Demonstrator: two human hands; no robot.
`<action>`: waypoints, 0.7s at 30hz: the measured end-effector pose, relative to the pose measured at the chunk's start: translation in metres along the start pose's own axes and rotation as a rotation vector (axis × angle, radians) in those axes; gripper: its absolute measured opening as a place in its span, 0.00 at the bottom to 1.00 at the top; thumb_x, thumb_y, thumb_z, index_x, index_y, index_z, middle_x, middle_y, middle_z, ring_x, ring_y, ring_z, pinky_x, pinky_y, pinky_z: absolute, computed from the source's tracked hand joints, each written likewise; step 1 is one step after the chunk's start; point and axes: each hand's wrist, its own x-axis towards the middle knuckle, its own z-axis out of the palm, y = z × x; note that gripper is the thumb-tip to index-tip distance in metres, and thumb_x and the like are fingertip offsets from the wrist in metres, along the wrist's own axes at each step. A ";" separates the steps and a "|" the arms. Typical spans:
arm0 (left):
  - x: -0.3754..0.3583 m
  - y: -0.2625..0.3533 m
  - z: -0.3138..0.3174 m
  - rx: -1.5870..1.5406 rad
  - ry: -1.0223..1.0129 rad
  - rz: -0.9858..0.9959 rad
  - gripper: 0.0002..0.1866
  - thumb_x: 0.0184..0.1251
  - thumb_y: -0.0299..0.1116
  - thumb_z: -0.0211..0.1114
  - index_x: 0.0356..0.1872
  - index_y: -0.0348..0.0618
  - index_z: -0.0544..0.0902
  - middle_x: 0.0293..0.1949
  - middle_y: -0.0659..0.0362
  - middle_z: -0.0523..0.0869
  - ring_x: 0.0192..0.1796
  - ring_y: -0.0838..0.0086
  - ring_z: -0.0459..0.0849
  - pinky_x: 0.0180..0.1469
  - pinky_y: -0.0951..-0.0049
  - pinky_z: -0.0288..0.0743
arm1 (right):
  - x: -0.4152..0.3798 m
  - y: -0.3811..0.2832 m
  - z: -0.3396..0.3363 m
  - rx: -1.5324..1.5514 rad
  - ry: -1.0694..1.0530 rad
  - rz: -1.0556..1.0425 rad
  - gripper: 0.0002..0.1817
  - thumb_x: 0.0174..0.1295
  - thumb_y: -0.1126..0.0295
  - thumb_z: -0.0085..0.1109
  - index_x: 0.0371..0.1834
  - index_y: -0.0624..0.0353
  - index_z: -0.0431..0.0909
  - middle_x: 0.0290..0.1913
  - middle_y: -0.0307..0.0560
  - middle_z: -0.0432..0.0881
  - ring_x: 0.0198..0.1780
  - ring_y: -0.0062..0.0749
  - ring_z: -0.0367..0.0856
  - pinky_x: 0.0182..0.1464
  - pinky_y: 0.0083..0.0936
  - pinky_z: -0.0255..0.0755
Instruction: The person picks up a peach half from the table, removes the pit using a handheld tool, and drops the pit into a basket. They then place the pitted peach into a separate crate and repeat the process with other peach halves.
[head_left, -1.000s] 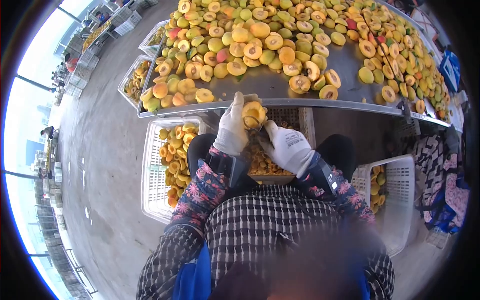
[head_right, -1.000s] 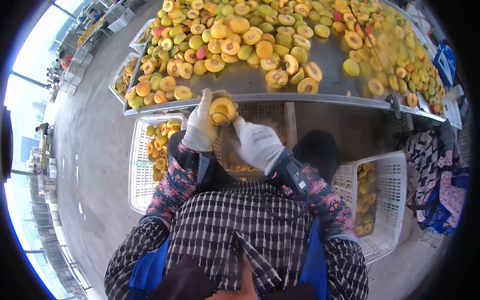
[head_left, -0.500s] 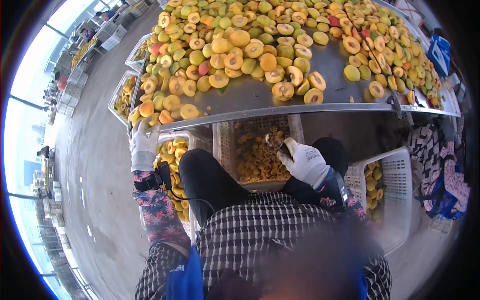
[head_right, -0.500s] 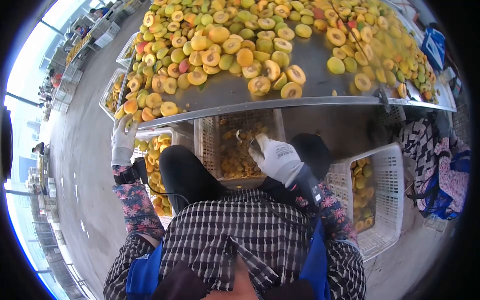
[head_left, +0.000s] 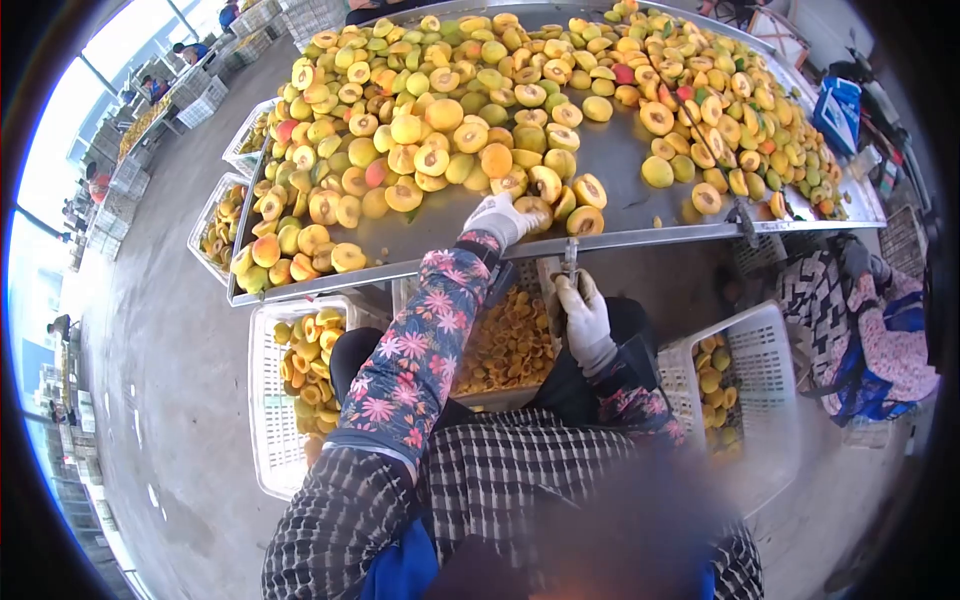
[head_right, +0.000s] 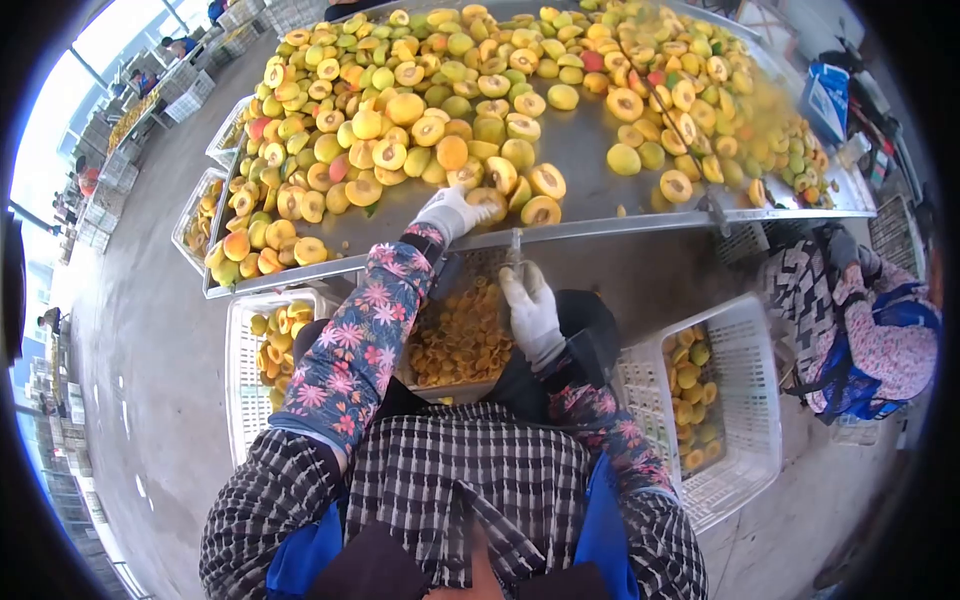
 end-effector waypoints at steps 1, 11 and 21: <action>0.000 -0.001 0.005 -0.086 0.030 0.047 0.32 0.57 0.55 0.70 0.52 0.37 0.80 0.48 0.42 0.85 0.53 0.54 0.83 0.58 0.61 0.75 | -0.001 -0.001 0.002 0.021 -0.001 -0.003 0.13 0.70 0.69 0.56 0.53 0.64 0.73 0.44 0.38 0.78 0.44 0.18 0.71 0.49 0.17 0.67; -0.091 0.014 -0.018 -1.332 -0.015 0.233 0.26 0.67 0.26 0.62 0.66 0.39 0.68 0.55 0.56 0.79 0.54 0.71 0.80 0.57 0.72 0.74 | 0.032 -0.027 0.039 0.085 -0.118 -0.179 0.18 0.65 0.76 0.61 0.57 0.66 0.70 0.46 0.37 0.78 0.43 0.19 0.75 0.48 0.17 0.71; -0.124 -0.003 0.005 -1.622 0.256 0.108 0.20 0.79 0.44 0.52 0.64 0.46 0.69 0.57 0.55 0.77 0.54 0.68 0.79 0.58 0.66 0.76 | 0.012 -0.023 0.069 -0.320 -0.160 -0.131 0.15 0.64 0.71 0.63 0.51 0.63 0.76 0.37 0.43 0.85 0.34 0.28 0.82 0.40 0.27 0.76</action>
